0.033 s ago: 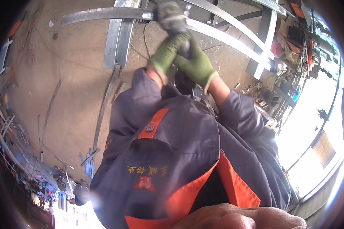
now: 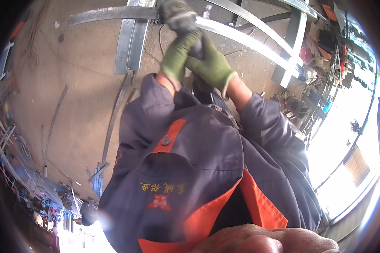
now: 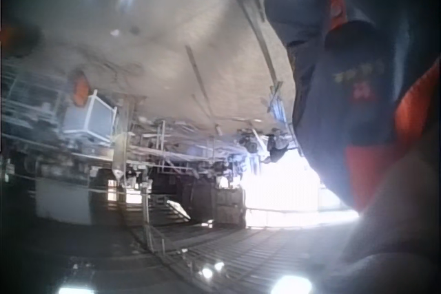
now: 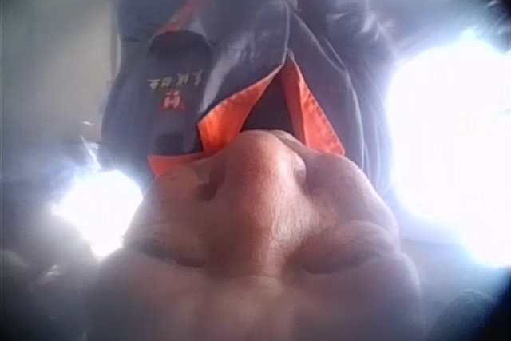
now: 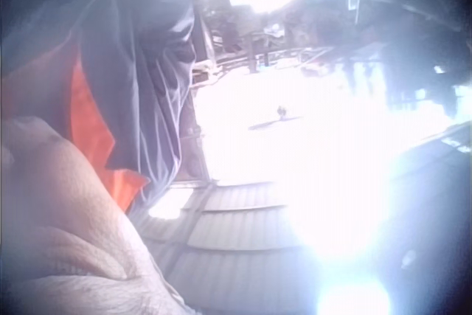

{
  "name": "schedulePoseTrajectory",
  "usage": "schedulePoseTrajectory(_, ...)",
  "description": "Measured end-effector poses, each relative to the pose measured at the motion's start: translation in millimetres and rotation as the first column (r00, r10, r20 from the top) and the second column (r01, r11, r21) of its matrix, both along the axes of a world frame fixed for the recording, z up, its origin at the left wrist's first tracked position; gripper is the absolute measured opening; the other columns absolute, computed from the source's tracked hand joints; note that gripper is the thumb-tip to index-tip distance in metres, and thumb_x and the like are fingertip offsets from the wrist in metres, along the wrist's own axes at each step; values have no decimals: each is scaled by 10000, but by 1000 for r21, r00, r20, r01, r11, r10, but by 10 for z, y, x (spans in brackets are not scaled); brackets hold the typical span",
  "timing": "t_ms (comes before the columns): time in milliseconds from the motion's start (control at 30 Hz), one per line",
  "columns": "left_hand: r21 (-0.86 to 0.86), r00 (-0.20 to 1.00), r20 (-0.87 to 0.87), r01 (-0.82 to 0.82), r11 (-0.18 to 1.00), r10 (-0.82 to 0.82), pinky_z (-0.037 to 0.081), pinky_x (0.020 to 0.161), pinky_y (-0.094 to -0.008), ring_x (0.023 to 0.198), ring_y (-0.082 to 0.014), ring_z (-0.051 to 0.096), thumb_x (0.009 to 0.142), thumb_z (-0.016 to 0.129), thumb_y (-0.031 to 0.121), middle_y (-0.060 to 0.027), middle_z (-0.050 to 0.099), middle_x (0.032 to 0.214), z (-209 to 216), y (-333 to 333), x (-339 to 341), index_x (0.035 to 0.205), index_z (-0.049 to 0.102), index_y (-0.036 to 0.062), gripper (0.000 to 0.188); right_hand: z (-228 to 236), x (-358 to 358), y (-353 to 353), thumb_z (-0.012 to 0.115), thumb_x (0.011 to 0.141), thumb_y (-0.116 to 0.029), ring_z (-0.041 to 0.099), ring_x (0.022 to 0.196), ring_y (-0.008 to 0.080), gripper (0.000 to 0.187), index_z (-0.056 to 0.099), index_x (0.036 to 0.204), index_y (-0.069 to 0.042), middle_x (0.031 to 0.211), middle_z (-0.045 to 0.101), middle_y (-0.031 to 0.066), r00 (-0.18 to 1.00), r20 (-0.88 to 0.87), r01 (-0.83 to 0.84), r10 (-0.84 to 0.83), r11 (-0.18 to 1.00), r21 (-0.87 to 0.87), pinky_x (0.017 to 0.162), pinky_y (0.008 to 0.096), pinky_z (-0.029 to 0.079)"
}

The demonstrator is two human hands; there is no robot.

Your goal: The person uses an angle grinder to smooth the surface of a metal frame structure. They hold the frame with one hand while operating the grinder with the other, moving along the edges and joints of the frame.

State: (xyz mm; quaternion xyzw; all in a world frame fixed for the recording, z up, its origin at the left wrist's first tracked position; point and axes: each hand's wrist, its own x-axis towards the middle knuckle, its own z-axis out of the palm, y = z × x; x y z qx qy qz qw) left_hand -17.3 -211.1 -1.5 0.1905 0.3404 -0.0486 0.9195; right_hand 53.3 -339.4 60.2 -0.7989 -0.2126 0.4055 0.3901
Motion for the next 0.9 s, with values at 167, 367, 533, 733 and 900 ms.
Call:
schedulePoseTrajectory(167,31,998,63,-31,999,29,542,853,-298,943,-136,675,980,830,354,-3,726,1091,4,-86,-37,1247,735,92,386,-32,-20,-23,800,913,-221,723,1158,314,836,384,1624,-75,1265,718,198,997,23,79,-77,993,-93,998,409,584)
schedulePoseTrajectory(367,142,934,43,345,928,-354,544,886,-346,972,-147,676,940,866,394,-12,740,1072,100,-627,322,1193,778,116,386,114,-138,-645,793,960,-154,746,1043,206,723,398,1556,-49,1186,730,153,870,-136,457,-474,878,-143,813,339,624)
schedulePoseTrajectory(533,25,988,125,83,996,-85,563,911,-294,1021,-132,685,978,818,314,2,723,1101,-14,1,119,1223,742,111,328,129,17,99,795,892,-309,739,1212,398,863,391,1611,-57,1308,728,276,991,62,125,-116,976,-177,1031,463,582)
schedulePoseTrajectory(733,1,967,57,-248,969,247,535,921,-302,1046,-121,661,978,843,357,7,704,1139,-46,559,-129,1272,734,101,405,185,85,802,786,881,-323,700,1279,449,823,427,1591,-113,1372,701,284,991,-22,-130,129,980,-148,1047,501,561)
schedulePoseTrajectory(900,68,996,91,-26,997,20,561,979,-316,1107,-166,685,979,846,332,-21,726,1178,95,122,-60,1338,717,90,452,167,-115,292,787,884,-314,704,1280,436,843,407,1598,-74,1354,707,276,997,7,79,-79,994,-74,1058,489,565)
